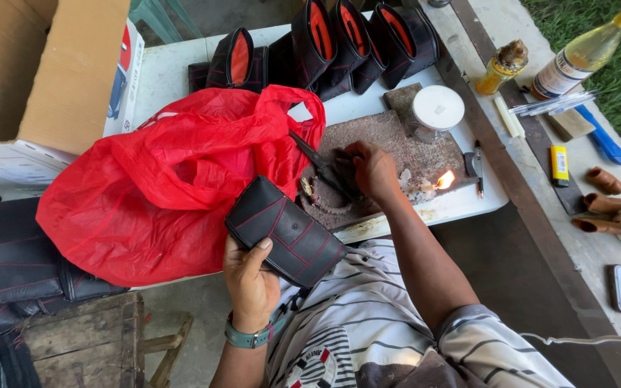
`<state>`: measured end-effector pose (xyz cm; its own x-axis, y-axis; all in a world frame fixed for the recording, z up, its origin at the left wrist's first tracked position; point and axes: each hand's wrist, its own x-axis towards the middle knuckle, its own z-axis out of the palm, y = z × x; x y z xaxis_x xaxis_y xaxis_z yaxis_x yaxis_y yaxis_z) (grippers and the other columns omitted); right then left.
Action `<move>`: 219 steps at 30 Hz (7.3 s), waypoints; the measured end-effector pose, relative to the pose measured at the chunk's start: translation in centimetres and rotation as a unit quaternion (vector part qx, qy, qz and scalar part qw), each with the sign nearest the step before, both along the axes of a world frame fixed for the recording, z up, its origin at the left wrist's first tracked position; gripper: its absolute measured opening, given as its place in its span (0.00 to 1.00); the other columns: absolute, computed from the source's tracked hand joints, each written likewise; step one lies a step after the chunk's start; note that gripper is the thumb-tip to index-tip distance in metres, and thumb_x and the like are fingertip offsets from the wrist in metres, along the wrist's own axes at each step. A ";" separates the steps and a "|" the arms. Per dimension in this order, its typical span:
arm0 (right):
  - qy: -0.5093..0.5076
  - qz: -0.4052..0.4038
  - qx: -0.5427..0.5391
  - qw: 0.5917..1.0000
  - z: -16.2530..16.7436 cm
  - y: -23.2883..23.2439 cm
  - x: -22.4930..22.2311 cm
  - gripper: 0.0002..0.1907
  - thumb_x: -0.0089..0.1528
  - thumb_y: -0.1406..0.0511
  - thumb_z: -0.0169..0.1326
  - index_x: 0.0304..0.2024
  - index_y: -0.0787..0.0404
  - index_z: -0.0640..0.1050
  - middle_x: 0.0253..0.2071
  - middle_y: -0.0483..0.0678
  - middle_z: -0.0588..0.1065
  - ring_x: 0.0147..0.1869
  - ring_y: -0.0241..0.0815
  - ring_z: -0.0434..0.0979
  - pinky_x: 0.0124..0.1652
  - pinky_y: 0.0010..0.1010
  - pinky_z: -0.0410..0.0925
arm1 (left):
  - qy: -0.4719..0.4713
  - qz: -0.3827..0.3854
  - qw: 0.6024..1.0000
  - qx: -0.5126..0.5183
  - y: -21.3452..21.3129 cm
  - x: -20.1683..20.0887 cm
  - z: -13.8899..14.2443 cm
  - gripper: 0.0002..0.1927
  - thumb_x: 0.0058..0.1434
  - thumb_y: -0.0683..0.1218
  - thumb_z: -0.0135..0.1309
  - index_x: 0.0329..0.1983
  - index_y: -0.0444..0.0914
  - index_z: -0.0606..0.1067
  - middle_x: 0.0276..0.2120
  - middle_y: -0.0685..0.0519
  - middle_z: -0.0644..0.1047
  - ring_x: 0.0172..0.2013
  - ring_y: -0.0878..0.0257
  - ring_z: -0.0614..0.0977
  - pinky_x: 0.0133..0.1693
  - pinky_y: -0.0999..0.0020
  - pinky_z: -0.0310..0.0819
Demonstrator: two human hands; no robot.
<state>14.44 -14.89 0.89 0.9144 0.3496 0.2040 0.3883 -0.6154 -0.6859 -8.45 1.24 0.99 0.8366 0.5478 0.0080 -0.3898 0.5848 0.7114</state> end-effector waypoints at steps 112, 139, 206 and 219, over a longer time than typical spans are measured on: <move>0.498 0.152 0.458 0.720 -1.1 -14.8 -14.0 0.32 0.72 0.52 0.37 0.64 0.74 0.67 0.29 0.58 0.77 0.22 0.41 0.78 0.24 0.31 0.73 | -0.007 -0.373 0.885 -0.277 -4.3 5.9 -2.8 0.23 0.75 0.56 0.44 0.56 0.34 0.76 0.56 0.44 0.79 0.57 0.50 0.78 0.62 0.54 0.69; 0.199 0.077 0.264 0.941 -5.2 -17.6 -11.7 0.24 0.55 0.69 0.66 0.54 0.63 0.76 0.46 0.45 0.80 0.48 0.32 0.79 0.47 0.27 0.76 | -0.007 -0.378 0.853 0.361 -4.0 7.3 -0.1 0.25 0.69 0.49 0.59 0.63 0.34 0.67 0.59 0.48 0.75 0.61 0.61 0.75 0.65 0.64 0.68; 0.345 0.110 0.425 0.830 -3.4 -22.7 -9.8 0.34 0.53 0.70 0.68 0.61 0.65 0.73 0.50 0.52 0.78 0.51 0.40 0.80 0.52 0.32 0.75 | 0.092 -0.281 0.806 0.513 -7.3 8.9 -1.3 0.24 0.54 0.55 0.69 0.45 0.32 0.81 0.37 0.48 0.85 0.40 0.64 0.84 0.45 0.70 0.78; 0.179 0.054 0.292 0.938 -4.5 -22.0 -10.2 0.15 0.57 0.71 0.65 0.47 0.66 0.80 0.43 0.49 0.83 0.45 0.34 0.82 0.46 0.26 0.76 | -0.045 -0.211 0.807 0.550 -8.2 8.6 -1.6 0.16 0.55 0.45 0.70 0.39 0.33 0.78 0.37 0.48 0.82 0.40 0.60 0.85 0.44 0.67 0.78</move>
